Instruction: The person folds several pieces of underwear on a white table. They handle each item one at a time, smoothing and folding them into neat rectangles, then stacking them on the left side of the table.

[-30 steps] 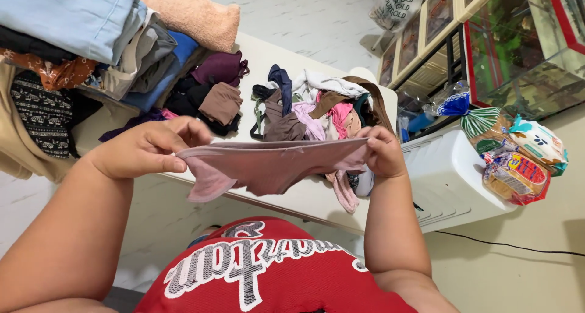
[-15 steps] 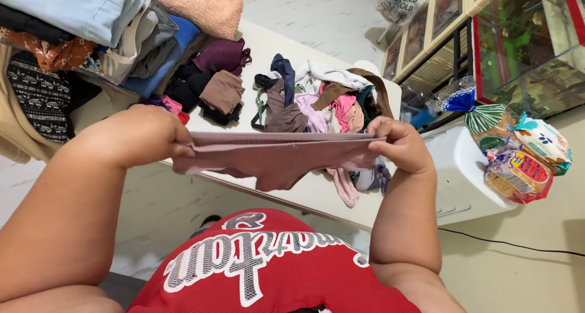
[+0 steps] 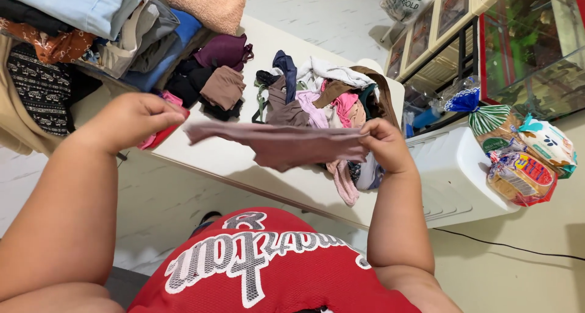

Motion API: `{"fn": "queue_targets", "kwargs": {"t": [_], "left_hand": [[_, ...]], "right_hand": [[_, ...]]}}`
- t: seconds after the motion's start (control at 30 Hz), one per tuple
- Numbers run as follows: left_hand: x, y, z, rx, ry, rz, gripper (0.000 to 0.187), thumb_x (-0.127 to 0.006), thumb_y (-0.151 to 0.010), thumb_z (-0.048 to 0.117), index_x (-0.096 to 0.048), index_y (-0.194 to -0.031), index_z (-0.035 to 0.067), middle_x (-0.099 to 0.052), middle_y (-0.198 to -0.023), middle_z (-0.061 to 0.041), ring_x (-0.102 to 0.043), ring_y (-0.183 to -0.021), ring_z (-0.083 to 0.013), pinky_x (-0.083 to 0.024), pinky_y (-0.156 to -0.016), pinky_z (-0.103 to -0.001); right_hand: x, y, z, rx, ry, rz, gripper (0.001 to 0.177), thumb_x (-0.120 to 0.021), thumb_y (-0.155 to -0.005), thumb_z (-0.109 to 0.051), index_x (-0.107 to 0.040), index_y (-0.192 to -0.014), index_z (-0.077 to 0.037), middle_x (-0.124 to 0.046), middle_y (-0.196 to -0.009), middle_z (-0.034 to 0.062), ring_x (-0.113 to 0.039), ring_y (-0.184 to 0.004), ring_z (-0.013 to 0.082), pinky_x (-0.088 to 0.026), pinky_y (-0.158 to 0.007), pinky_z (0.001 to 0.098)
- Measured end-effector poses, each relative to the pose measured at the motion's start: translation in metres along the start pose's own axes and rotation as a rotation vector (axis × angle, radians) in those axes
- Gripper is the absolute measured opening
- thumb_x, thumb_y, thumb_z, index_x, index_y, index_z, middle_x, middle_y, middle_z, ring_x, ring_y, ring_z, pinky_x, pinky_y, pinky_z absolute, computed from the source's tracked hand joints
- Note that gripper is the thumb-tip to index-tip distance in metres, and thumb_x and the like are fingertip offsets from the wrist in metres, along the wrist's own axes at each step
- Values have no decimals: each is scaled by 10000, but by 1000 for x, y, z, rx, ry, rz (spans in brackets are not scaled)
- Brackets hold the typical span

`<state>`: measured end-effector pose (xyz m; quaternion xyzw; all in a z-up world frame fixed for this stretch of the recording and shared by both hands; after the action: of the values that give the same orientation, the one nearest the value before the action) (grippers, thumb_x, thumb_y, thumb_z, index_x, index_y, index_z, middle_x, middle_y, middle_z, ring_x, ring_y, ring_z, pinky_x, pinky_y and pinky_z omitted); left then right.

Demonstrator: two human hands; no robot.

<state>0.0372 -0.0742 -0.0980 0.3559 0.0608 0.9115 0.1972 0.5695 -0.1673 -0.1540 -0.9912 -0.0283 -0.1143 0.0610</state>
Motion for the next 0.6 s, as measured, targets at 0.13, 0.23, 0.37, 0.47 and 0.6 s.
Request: {"fn": "queue_targets", "kwargs": {"t": [0.13, 0.23, 0.37, 0.47, 0.6], "left_hand": [[-44, -12, -48, 53, 68, -57, 161, -831, -871, 245, -853, -863, 85, -807, -868, 0, -629, -829, -83, -462, -812, -272], [-89, -27, -54, -61, -27, -63, 219, -814, -841, 294, -823, -995, 138, -813, -971, -141, -753, -1006, -321, -572, -872, -441], [-147, -36, -16, -319, -27, -90, 491, -848, -810, 332, -678, -1240, 166, -701, -1203, -121, -698, -1144, -317, -569, -973, -457], [-172, -29, 26, -472, -20, -126, 877, -881, -770, 343, -440, -1511, 185, -520, -1460, -171, -534, -1341, -372, -450, -1121, -498], [-195, -34, 59, -732, 162, -68, 1269, -972, -635, 379, -238, -1630, 95, -397, -1558, -275, -418, -1435, -456, -360, -1205, -524]], "right_hand": [[-14, 3, 26, -57, -133, -69, 178, -622, -936, 50, -666, -1011, -106, -631, -1007, 38, -601, -851, 99, -480, -720, 214], [-44, -5, 8, 4, -107, -205, 206, -667, -883, 107, -729, -1033, -20, -718, -853, 40, -603, -798, 85, -511, -764, 286], [-82, -20, -47, 43, 84, -328, 223, -592, -924, 109, -730, -1055, -7, -721, -938, 78, -617, -921, 152, -516, -868, 376], [-102, -29, -93, 179, 153, -359, 228, -595, -920, 118, -745, -1041, -4, -719, -960, 111, -647, -936, 203, -522, -882, 398], [-117, -29, -141, 325, 194, -368, 203, -612, -918, 122, -756, -993, 1, -728, -951, 141, -692, -889, 255, -544, -850, 404]]}}
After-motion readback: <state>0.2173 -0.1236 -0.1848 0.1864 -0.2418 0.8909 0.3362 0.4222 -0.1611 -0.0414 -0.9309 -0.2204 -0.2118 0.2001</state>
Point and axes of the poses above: each hand's wrist, its own y-axis away from the middle knuckle, its own x-axis out of the back of the hand, z = x × y, the point moved 3 cm from there along -y, towards the middle knuckle
